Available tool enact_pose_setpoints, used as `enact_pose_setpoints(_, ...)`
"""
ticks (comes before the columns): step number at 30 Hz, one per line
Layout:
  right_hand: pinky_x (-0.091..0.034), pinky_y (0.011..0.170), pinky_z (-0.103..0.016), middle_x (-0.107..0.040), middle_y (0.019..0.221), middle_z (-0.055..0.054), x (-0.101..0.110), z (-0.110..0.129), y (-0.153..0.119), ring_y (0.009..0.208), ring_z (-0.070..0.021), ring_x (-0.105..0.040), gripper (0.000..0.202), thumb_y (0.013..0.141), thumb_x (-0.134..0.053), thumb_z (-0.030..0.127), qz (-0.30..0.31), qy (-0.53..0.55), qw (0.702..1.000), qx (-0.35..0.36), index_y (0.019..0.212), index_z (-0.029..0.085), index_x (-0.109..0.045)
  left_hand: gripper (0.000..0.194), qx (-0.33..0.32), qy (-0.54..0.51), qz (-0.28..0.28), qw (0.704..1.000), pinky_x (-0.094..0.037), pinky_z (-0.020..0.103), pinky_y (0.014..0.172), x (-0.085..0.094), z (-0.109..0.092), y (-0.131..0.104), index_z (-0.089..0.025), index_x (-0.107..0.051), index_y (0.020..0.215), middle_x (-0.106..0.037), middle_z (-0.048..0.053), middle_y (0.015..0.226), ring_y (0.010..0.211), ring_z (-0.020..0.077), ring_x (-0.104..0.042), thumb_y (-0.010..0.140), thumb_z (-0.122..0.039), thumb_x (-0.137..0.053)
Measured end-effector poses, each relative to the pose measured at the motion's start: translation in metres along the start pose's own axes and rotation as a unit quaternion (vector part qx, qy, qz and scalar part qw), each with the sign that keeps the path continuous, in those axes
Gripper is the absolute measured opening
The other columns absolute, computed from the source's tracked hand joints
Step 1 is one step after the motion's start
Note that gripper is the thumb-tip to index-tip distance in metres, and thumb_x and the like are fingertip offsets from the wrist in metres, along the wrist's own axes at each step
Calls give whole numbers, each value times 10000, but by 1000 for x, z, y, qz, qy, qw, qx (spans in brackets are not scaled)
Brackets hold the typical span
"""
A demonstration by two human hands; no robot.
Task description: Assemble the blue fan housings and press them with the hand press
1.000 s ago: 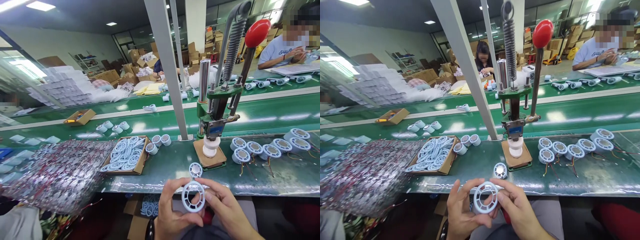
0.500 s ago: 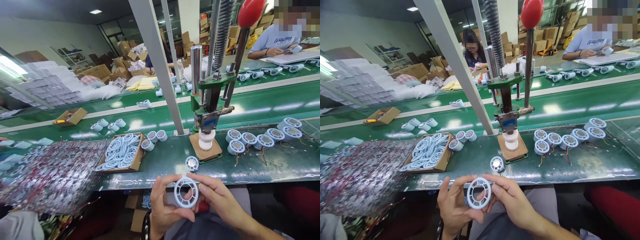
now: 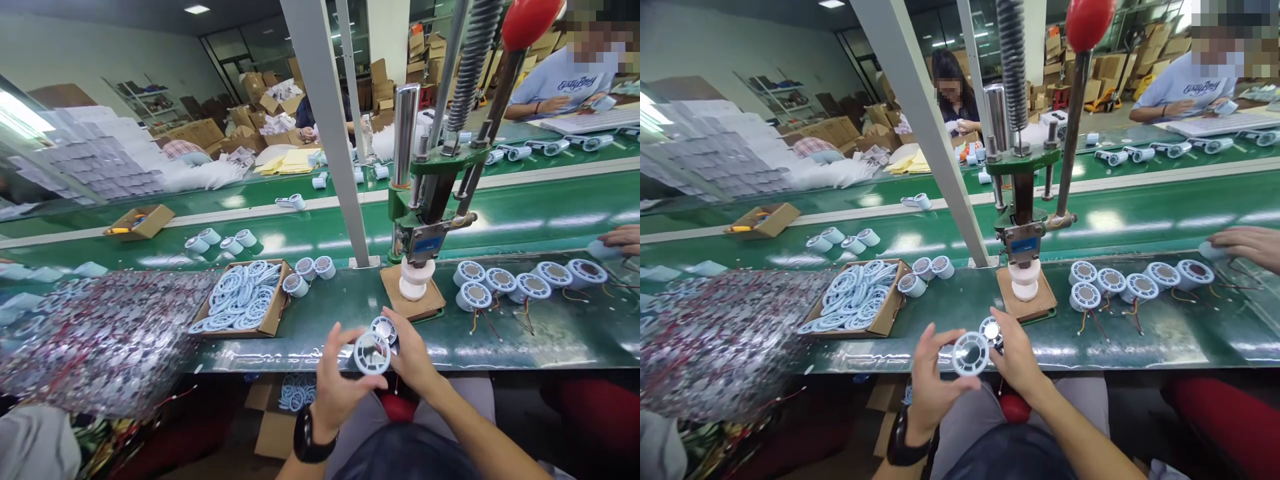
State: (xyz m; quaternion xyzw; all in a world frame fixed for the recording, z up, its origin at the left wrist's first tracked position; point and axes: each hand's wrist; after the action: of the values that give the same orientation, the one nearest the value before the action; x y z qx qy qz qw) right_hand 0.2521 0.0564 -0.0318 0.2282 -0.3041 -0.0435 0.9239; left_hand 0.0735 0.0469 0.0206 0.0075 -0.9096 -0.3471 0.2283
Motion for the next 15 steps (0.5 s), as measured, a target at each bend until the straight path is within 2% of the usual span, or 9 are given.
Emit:
enact_pose_setpoints(3,-566,998,-418,-652,1310,-156,-2,4,-12,1187,-271,-655,650,837,-627,188,-12,0,1000,-12,1457,183,-436,904,20,39,35,998,-604,413,825,-24,17,-3,-205,-301,1483,-731,122,1072,902,243,-734,779,-613,-695)
enact_pose_setpoints(6,-567,1003,-420,-663,1299,-151,-7,4,-20,1188,-267,-660,660,814,-574,125,-33,-4,999,-28,1457,176,-432,868,39,55,55,996,-602,421,838,-40,22,-7,-213,-280,1494,-722,125,1113,932,244,-724,812,-487,-740)
enact_pose_setpoints(11,-562,1013,-435,-659,1307,-168,-13,3,-25,1212,-271,-649,671,787,-535,83,-56,-6,997,-43,1447,155,-436,910,80,71,71,992,-586,430,878,-42,19,-10,-207,-271,1504,-717,116,1143,977,251,-709,761,-214,-795)
enact_pose_setpoints(15,-559,1019,-428,-664,1303,-168,-12,2,-25,1222,-273,-644,670,808,-572,109,-55,-1,998,-42,1458,154,-417,850,60,54,98,992,-554,444,942,-37,19,-8,-215,-305,1480,-698,123,1208,1050,259,-688,756,-143,-744)
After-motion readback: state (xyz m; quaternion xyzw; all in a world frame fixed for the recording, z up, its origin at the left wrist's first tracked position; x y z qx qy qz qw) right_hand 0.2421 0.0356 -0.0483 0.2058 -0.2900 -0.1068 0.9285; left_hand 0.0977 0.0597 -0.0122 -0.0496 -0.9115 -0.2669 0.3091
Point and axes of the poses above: each hand's wrist, its own y-axis towards the middle knuckle, its own x-axis out of the back of the hand, z = x × y
